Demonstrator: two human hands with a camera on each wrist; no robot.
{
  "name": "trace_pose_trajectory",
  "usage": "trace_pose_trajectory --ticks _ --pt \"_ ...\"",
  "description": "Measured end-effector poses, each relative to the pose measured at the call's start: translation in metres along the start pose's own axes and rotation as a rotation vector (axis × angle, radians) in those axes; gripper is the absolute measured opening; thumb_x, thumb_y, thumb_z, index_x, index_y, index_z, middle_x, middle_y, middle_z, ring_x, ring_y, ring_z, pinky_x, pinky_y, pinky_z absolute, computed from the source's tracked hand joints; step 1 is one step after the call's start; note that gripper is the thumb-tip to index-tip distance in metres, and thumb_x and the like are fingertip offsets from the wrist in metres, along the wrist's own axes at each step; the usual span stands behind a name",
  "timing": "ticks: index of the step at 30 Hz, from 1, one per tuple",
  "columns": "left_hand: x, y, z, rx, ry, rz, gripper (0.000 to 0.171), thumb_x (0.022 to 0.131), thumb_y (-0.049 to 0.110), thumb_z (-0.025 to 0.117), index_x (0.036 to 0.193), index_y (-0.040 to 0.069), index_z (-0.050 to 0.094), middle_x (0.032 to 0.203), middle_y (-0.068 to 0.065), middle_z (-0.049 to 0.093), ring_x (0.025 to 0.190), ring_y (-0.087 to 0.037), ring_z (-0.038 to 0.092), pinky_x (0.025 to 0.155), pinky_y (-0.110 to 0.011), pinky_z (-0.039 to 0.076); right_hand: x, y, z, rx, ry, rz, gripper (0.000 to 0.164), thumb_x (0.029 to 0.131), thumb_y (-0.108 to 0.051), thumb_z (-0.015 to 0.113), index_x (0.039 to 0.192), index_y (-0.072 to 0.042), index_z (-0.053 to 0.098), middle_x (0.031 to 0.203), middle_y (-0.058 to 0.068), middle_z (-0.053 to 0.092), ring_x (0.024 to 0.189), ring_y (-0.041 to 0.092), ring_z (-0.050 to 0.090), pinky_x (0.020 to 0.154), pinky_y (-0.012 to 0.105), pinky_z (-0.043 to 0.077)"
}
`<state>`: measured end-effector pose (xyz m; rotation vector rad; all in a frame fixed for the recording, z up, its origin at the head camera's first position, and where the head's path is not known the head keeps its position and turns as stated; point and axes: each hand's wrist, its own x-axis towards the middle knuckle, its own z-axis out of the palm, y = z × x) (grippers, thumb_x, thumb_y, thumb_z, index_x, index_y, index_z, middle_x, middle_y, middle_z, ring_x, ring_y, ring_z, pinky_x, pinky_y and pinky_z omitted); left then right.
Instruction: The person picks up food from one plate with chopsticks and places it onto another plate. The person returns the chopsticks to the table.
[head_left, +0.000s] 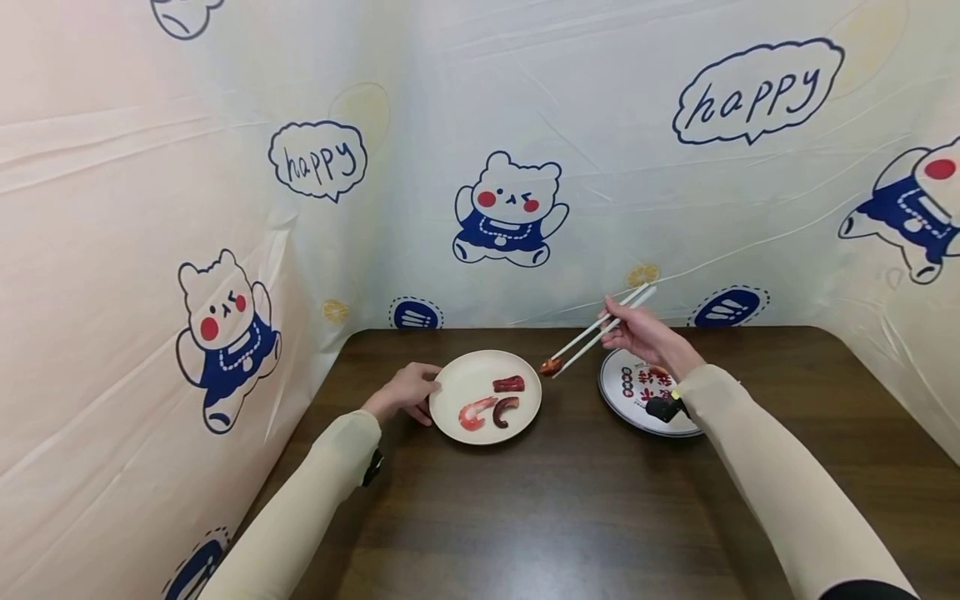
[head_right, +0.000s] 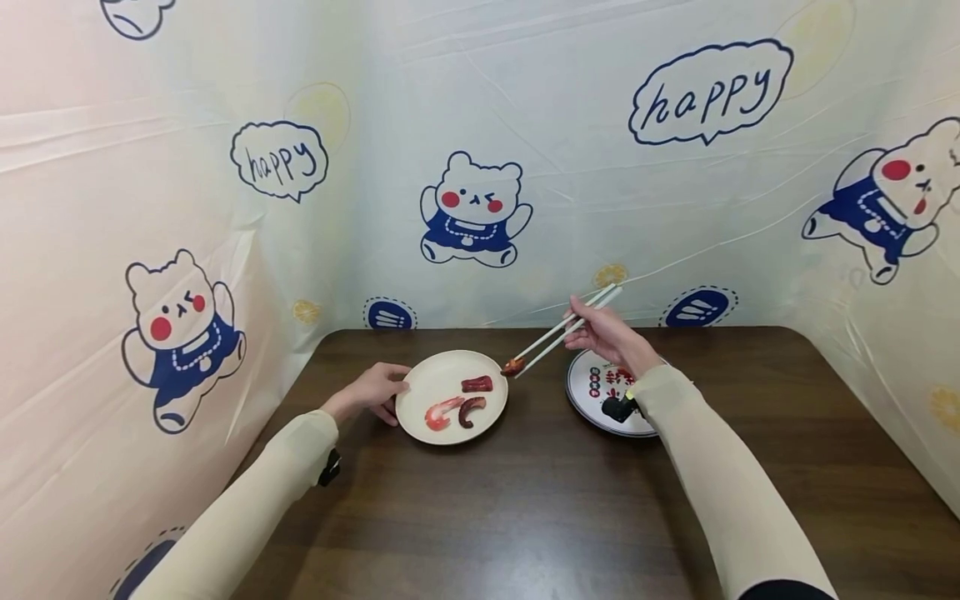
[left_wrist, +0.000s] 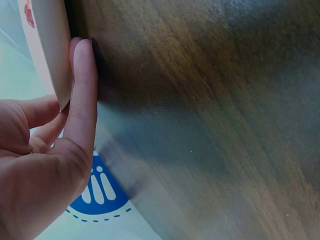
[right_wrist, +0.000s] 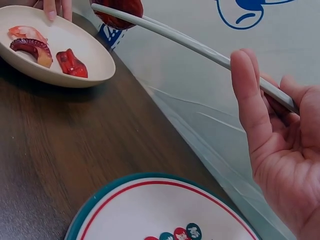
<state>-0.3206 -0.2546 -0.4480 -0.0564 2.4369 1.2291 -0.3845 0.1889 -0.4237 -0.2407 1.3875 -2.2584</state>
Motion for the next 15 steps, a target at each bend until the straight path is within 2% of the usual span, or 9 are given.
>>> trace_pose_trajectory --ticks 5,15 --pt "0.001 -0.002 0.000 0.004 0.002 0.005 0.044 0.111 0.010 0.052 0.154 0.001 0.049 0.096 -0.020 0.068 0.068 -0.028 0.072 0.062 -0.040 0.066 0.006 0.006 0.003 -0.007 0.030 -0.007 0.044 0.115 -0.031 0.044 0.095 0.001 0.067 0.075 0.013 0.069 0.060 0.019 0.072 0.062 0.028 0.065" --pt "0.001 0.000 -0.001 0.001 0.001 -0.001 0.045 0.111 0.010 0.052 0.155 0.001 0.048 0.096 -0.020 0.068 0.067 -0.028 0.073 0.062 -0.040 0.066 0.017 0.017 0.011 -0.004 0.034 -0.027 0.044 0.115 -0.031 0.043 0.094 0.000 0.066 0.076 0.011 0.068 0.060 0.020 0.072 0.063 0.029 0.065"
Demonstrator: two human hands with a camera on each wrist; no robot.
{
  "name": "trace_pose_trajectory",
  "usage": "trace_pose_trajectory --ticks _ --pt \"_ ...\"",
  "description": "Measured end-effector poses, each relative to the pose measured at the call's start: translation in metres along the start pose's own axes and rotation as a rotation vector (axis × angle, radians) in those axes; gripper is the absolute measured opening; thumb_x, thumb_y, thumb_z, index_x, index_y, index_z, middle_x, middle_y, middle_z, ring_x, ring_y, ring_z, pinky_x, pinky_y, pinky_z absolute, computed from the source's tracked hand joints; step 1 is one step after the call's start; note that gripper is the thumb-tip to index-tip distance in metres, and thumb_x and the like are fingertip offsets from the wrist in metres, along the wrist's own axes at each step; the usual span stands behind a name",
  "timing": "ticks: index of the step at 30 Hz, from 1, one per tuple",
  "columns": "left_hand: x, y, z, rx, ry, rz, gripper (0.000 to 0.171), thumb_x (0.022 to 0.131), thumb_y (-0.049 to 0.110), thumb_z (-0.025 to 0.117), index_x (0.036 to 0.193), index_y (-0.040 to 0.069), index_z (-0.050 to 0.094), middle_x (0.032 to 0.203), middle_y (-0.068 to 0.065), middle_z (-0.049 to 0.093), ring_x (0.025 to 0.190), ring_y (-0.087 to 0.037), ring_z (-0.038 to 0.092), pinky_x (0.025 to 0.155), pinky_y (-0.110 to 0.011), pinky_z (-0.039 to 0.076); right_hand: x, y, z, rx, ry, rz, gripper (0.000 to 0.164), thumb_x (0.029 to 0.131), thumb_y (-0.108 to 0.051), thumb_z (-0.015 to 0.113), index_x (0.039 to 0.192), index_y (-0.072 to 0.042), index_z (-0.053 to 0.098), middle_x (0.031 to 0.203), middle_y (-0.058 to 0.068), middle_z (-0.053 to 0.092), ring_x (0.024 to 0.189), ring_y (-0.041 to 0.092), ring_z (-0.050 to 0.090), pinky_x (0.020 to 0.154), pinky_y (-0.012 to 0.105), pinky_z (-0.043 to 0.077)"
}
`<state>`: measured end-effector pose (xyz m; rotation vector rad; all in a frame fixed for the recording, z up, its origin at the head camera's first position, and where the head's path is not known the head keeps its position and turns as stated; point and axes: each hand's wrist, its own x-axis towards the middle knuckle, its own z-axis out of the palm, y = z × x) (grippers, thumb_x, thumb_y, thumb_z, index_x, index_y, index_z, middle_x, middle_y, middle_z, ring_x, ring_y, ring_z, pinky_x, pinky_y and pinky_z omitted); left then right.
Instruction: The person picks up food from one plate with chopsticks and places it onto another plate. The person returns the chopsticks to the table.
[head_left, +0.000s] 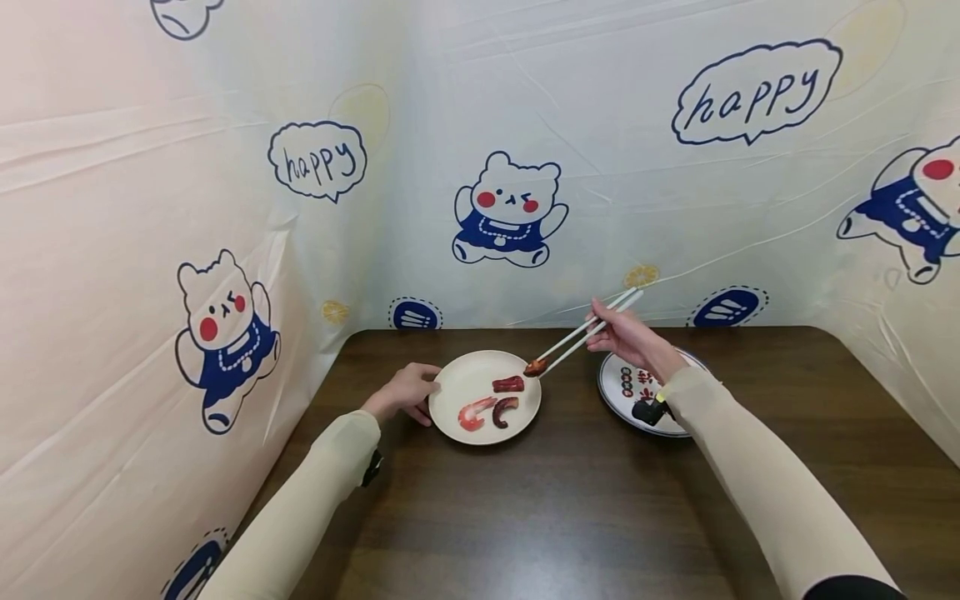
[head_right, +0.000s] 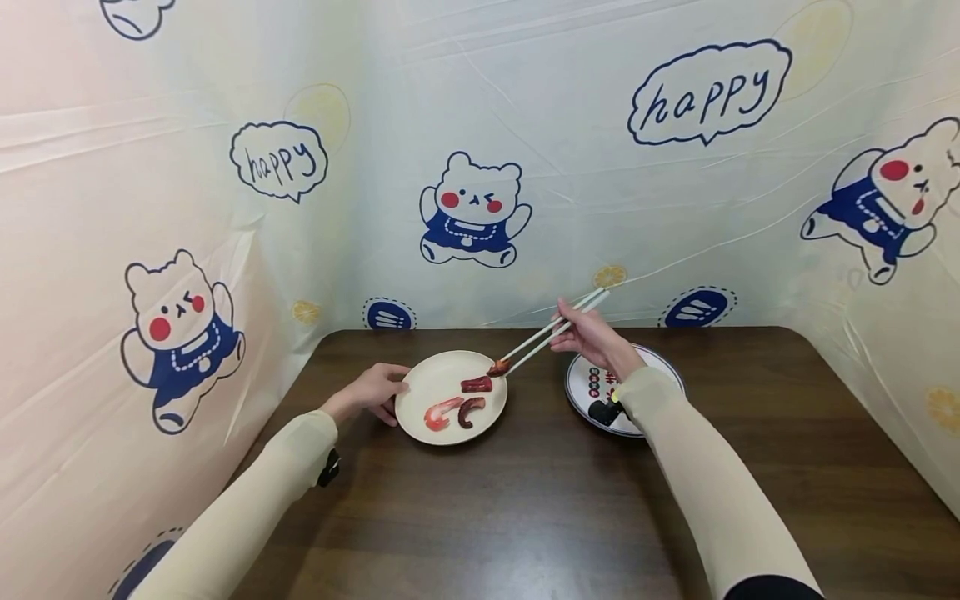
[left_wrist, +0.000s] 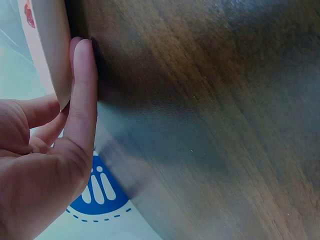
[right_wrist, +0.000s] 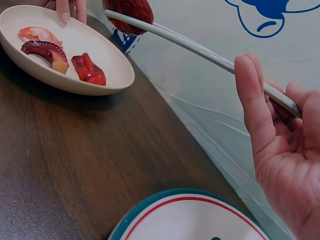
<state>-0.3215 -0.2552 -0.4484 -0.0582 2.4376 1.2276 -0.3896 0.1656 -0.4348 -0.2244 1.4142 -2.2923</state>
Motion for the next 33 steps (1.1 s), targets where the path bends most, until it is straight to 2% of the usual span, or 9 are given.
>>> trace_pose_trajectory --ticks 6,10,14,21,33 --pt "0.000 0.003 -0.002 0.000 0.003 0.004 0.046 0.111 0.010 0.053 0.155 0.002 0.048 0.098 -0.021 0.068 0.068 -0.028 0.073 0.063 -0.040 0.066 0.004 0.005 0.005 0.011 0.021 -0.019 0.043 0.114 -0.030 0.044 0.096 0.003 0.064 0.076 0.012 0.067 0.060 0.021 0.073 0.063 0.030 0.065" --pt "0.000 0.001 -0.001 0.005 0.003 -0.001 0.045 0.110 0.010 0.053 0.154 0.002 0.049 0.098 -0.021 0.068 0.067 -0.028 0.073 0.062 -0.041 0.066 0.007 0.013 0.009 -0.010 0.035 -0.020 0.043 0.114 -0.032 0.044 0.094 -0.001 0.066 0.078 0.011 0.066 0.061 0.019 0.073 0.064 0.030 0.065" --pt "0.000 -0.001 0.000 0.007 -0.003 -0.012 0.045 0.110 0.009 0.054 0.154 0.001 0.049 0.098 -0.020 0.068 0.067 -0.029 0.073 0.061 -0.041 0.066 0.011 0.021 0.012 -0.020 0.048 -0.016 0.043 0.114 -0.032 0.045 0.095 0.001 0.065 0.079 0.011 0.066 0.061 0.019 0.073 0.065 0.030 0.066" --pt "0.001 0.000 0.000 0.006 0.002 -0.010 0.045 0.110 0.010 0.054 0.154 0.002 0.049 0.099 -0.020 0.068 0.068 -0.029 0.073 0.062 -0.041 0.066 0.018 0.028 0.019 -0.050 0.075 -0.046 0.043 0.114 -0.032 0.045 0.092 -0.002 0.066 0.077 0.009 0.066 0.062 0.019 0.073 0.066 0.031 0.066" --pt "0.000 0.001 0.001 0.000 0.005 -0.016 0.045 0.110 0.010 0.055 0.154 0.002 0.049 0.100 -0.020 0.067 0.069 -0.029 0.073 0.063 -0.041 0.066 0.026 0.040 0.038 -0.065 0.116 -0.078 0.044 0.114 -0.031 0.044 0.107 0.011 0.056 0.078 0.012 0.064 0.061 0.020 0.073 0.066 0.034 0.066"
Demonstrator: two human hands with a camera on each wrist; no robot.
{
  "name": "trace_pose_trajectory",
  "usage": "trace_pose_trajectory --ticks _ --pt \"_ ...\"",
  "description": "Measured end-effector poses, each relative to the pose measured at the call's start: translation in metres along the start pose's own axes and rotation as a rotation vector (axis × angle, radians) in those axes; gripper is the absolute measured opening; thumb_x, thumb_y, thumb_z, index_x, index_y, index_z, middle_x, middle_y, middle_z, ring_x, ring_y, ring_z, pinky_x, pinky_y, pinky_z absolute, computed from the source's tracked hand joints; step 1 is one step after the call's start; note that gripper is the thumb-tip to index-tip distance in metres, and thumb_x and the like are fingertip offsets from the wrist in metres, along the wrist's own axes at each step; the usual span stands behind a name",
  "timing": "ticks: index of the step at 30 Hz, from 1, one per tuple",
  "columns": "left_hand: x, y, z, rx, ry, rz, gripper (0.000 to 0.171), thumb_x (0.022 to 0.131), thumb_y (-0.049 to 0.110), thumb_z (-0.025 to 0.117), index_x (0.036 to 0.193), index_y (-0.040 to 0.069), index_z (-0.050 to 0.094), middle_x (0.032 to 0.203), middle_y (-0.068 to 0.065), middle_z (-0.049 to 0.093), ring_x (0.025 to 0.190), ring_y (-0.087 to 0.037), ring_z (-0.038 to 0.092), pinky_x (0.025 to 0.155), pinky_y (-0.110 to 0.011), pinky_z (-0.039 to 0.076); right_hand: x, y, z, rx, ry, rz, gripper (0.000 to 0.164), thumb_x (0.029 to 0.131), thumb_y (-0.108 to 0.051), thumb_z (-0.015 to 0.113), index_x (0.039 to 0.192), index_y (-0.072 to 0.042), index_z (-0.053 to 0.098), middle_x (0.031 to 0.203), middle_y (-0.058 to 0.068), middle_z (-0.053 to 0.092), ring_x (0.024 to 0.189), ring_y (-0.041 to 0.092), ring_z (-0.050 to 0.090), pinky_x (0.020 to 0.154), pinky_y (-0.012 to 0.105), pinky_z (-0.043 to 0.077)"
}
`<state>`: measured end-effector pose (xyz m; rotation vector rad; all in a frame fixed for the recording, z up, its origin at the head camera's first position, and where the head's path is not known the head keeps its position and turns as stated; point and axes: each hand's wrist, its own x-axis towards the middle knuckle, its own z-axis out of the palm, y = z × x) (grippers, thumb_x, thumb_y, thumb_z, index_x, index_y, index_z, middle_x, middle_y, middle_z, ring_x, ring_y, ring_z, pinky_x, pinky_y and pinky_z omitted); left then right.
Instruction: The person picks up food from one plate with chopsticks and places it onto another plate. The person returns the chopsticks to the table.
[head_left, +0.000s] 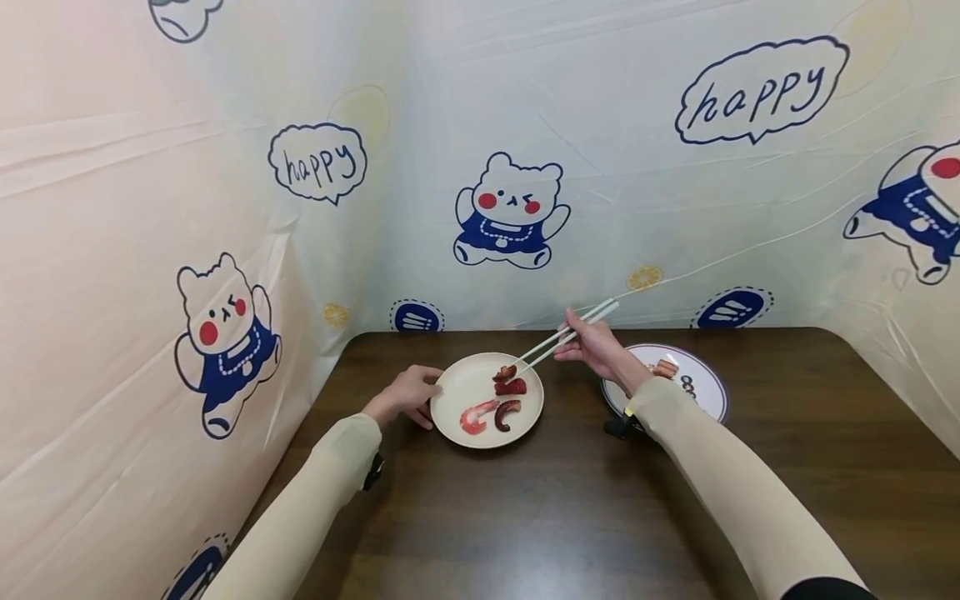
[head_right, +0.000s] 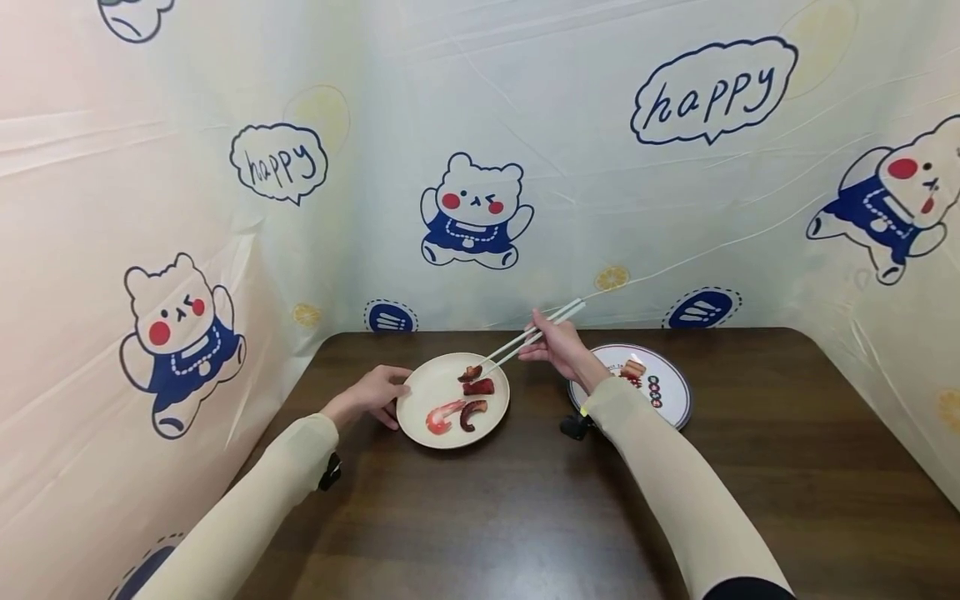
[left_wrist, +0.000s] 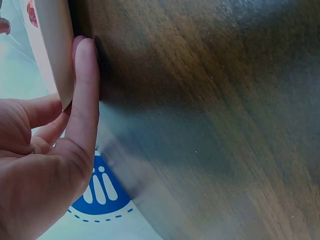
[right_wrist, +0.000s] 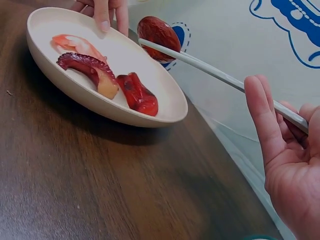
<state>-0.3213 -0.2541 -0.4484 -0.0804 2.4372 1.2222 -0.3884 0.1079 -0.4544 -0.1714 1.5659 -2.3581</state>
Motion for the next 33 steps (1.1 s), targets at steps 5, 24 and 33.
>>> trace_pose_trajectory --ticks 5,24,33 --pt "-0.001 0.003 0.000 -0.007 -0.004 0.002 0.045 0.110 0.010 0.054 0.154 0.002 0.050 0.101 -0.020 0.067 0.069 -0.029 0.073 0.064 -0.041 0.066 0.002 0.003 0.004 0.016 0.032 -0.001 0.042 0.114 -0.031 0.045 0.106 0.009 0.056 0.074 0.011 0.066 0.060 0.021 0.073 0.066 0.035 0.067" --pt "0.000 -0.002 0.001 -0.006 0.003 0.009 0.044 0.110 0.010 0.054 0.153 0.002 0.051 0.100 -0.020 0.068 0.068 -0.029 0.073 0.062 -0.041 0.066 0.007 0.018 0.020 0.045 0.178 -0.041 0.040 0.115 -0.028 0.044 0.106 0.010 0.053 0.076 0.018 0.071 0.059 0.024 0.075 0.067 0.039 0.067" --pt "-0.002 -0.001 0.000 -0.007 0.006 0.012 0.044 0.110 0.011 0.054 0.153 0.002 0.051 0.102 -0.020 0.067 0.070 -0.029 0.073 0.063 -0.041 0.066 0.009 0.023 0.025 0.032 0.218 -0.055 0.041 0.115 -0.029 0.045 0.108 0.011 0.053 0.081 0.022 0.072 0.060 0.025 0.075 0.067 0.039 0.067"
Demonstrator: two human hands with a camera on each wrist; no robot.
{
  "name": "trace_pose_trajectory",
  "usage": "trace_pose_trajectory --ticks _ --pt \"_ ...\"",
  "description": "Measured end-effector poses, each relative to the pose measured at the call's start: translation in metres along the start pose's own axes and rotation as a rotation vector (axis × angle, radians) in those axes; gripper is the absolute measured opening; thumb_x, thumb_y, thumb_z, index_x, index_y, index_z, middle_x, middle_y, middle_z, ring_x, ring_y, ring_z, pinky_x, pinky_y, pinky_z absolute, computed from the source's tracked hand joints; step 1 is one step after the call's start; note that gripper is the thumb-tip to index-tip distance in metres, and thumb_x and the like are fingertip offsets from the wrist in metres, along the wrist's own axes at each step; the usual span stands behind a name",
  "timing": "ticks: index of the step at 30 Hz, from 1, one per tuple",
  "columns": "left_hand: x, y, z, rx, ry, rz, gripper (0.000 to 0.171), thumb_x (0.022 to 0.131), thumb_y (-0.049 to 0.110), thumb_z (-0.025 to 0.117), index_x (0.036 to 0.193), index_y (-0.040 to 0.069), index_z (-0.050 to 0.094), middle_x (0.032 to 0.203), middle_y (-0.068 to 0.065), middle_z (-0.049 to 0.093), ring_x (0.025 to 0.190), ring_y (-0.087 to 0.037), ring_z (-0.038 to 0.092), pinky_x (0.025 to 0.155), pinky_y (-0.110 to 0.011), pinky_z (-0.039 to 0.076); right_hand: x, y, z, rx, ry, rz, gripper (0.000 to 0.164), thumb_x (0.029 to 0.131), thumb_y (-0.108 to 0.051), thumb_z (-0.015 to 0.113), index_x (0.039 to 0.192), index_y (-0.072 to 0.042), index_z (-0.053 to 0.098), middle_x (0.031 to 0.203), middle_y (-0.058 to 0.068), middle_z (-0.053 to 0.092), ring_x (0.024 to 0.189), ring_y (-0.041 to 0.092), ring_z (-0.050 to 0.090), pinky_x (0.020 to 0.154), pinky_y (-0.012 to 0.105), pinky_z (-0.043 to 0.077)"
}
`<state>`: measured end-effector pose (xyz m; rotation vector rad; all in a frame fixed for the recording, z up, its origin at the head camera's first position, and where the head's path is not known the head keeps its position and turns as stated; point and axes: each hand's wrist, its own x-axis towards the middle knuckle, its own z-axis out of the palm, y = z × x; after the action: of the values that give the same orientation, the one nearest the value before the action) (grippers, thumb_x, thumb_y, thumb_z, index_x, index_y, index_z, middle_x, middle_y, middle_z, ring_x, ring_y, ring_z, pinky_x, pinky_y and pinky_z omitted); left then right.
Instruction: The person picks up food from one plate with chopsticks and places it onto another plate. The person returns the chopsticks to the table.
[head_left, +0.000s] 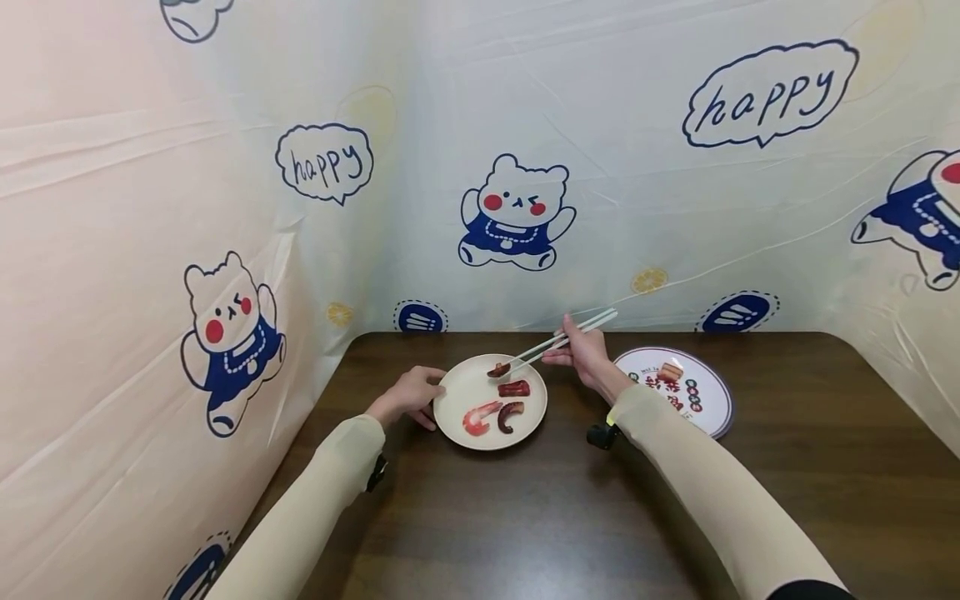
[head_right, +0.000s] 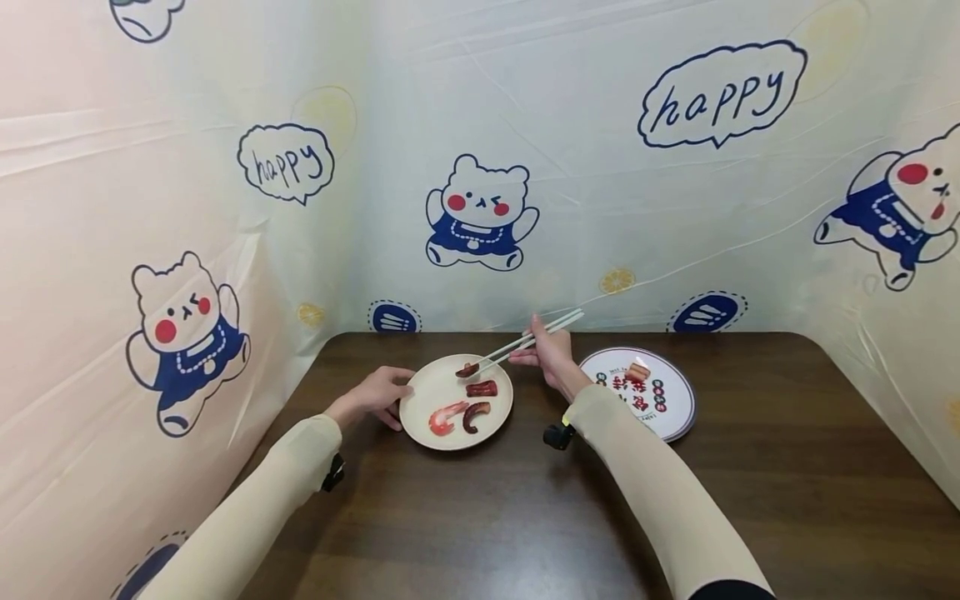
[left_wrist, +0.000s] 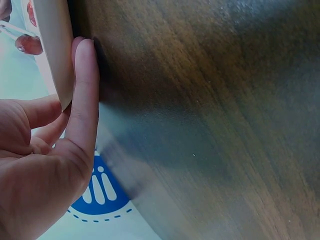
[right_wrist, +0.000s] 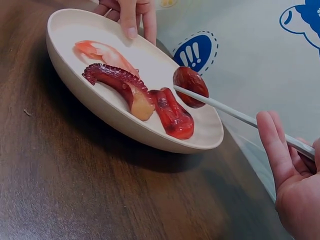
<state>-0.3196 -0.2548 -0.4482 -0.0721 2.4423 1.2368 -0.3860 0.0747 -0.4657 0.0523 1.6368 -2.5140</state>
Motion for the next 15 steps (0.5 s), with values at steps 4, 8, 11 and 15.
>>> trace_pose_trajectory --ticks 4,8,11,15 --pt "0.0003 0.0015 -0.0004 -0.007 0.003 -0.003 0.045 0.110 0.011 0.054 0.154 0.002 0.050 0.101 -0.020 0.067 0.070 -0.029 0.073 0.063 -0.040 0.066 0.0003 0.0008 0.0008 0.006 0.010 0.002 0.042 0.115 -0.028 0.045 0.113 0.014 0.052 0.084 0.026 0.072 0.061 0.026 0.075 0.068 0.040 0.067" --pt "0.0020 0.0009 -0.0015 -0.012 0.002 -0.007 0.046 0.110 0.010 0.055 0.155 0.003 0.050 0.101 -0.021 0.067 0.070 -0.029 0.073 0.063 -0.040 0.066 0.0007 0.0015 0.0022 0.014 0.022 -0.004 0.044 0.115 -0.027 0.045 0.118 0.017 0.050 0.086 0.029 0.071 0.061 0.027 0.075 0.067 0.041 0.067" --pt "0.0029 -0.0001 -0.0015 -0.006 -0.002 -0.008 0.046 0.110 0.010 0.054 0.155 0.003 0.049 0.101 -0.020 0.067 0.069 -0.029 0.073 0.062 -0.040 0.066 0.0010 0.0031 0.0025 0.011 0.027 0.003 0.045 0.115 -0.027 0.045 0.120 0.018 0.050 0.090 0.033 0.071 0.061 0.027 0.075 0.067 0.041 0.067" --pt "0.0026 -0.0007 -0.0004 0.003 0.000 -0.011 0.046 0.110 0.011 0.054 0.155 0.003 0.049 0.102 -0.020 0.067 0.070 -0.029 0.073 0.062 -0.039 0.066 0.0017 0.0066 0.0026 0.002 0.023 0.008 0.046 0.115 -0.028 0.045 0.119 0.017 0.051 0.093 0.034 0.071 0.061 0.027 0.076 0.068 0.041 0.067"
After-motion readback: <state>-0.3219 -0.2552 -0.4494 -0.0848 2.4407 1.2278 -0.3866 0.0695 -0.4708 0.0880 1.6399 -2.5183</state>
